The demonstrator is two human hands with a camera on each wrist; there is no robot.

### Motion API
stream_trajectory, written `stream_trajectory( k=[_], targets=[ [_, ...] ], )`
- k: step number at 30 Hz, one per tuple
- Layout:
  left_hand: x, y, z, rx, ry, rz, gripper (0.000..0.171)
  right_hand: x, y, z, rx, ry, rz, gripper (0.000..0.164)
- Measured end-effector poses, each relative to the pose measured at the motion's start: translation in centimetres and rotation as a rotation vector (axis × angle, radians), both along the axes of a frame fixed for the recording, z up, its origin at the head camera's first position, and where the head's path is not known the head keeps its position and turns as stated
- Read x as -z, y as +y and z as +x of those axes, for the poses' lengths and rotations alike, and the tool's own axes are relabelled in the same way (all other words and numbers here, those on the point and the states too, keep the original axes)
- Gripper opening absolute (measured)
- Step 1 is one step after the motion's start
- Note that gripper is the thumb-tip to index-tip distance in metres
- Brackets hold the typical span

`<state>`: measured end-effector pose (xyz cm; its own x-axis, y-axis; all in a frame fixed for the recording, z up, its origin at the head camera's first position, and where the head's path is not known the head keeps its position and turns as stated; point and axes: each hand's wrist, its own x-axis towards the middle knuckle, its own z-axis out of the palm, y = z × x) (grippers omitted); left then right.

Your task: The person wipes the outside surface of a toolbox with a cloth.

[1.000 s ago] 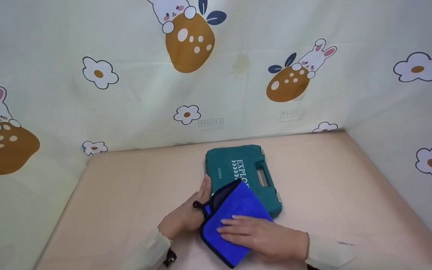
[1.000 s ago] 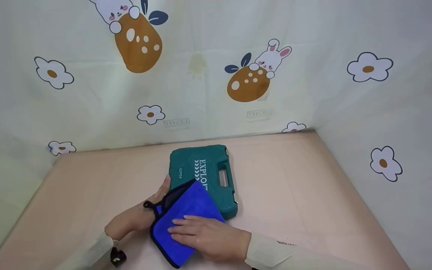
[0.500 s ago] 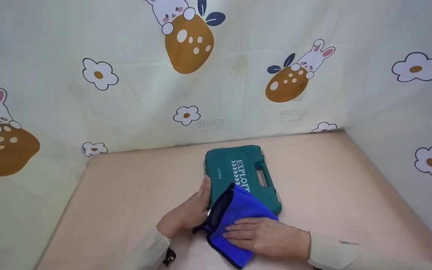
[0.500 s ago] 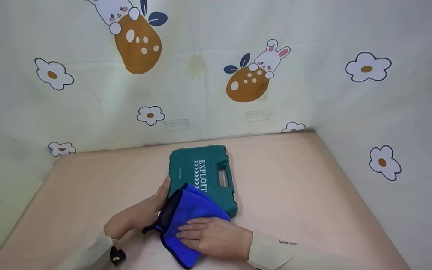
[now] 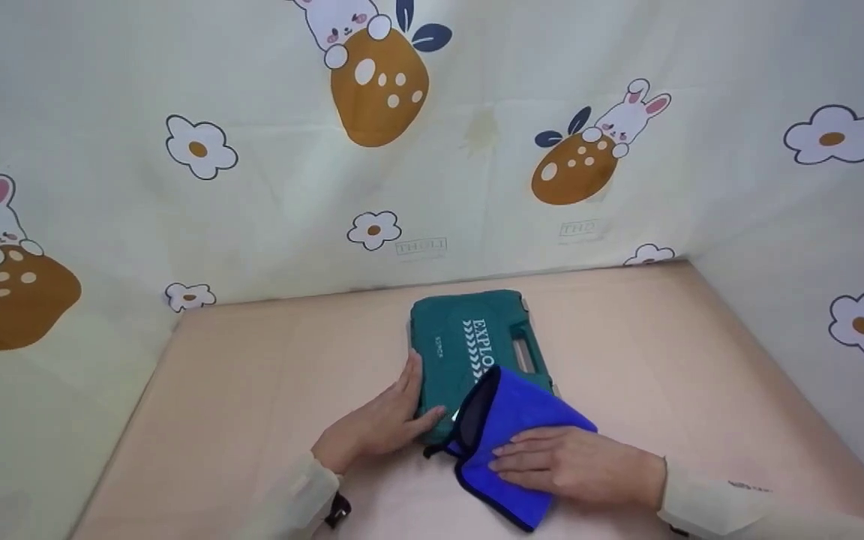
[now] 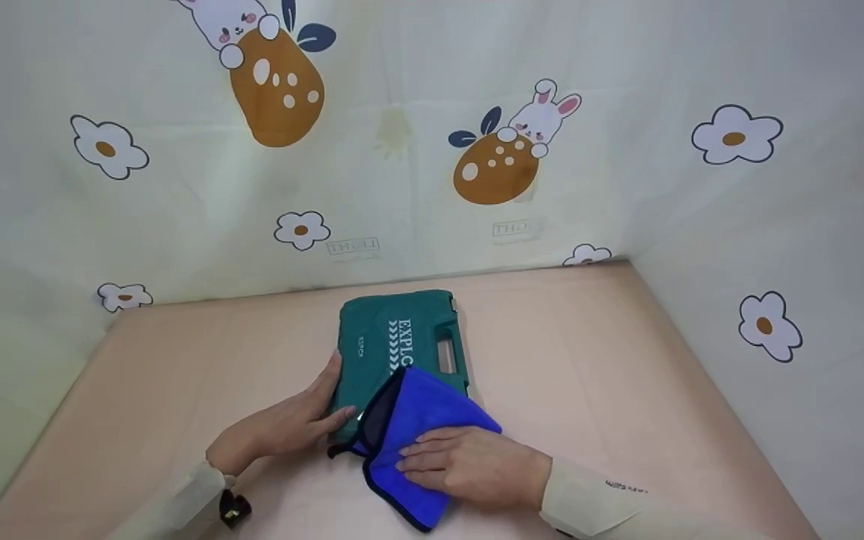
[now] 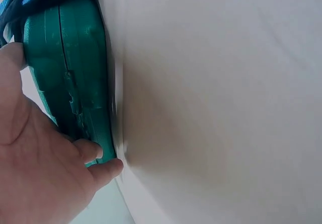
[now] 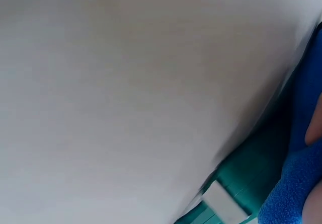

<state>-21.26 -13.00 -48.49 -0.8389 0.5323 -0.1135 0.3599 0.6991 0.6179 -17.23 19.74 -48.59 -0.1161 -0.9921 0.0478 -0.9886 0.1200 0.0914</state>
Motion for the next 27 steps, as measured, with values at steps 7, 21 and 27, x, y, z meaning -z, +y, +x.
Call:
stream_trajectory(
  k=[7,21,27],
  targets=[
    [0.0,0.0,-0.2,-0.004,-0.017,-0.011,0.101,-0.2,1.9,-0.2,0.020,-0.024,-0.023,0.042],
    [0.0,-0.3,0.0,-0.015,-0.043,0.019,0.101,-0.4,4.9,-0.3,0.062,-0.106,-0.102,0.058],
    [0.0,0.0,0.1,-0.031,-0.048,0.004,0.101,-0.7,6.0,-0.3,0.114,-0.197,-0.224,0.059]
  ],
)
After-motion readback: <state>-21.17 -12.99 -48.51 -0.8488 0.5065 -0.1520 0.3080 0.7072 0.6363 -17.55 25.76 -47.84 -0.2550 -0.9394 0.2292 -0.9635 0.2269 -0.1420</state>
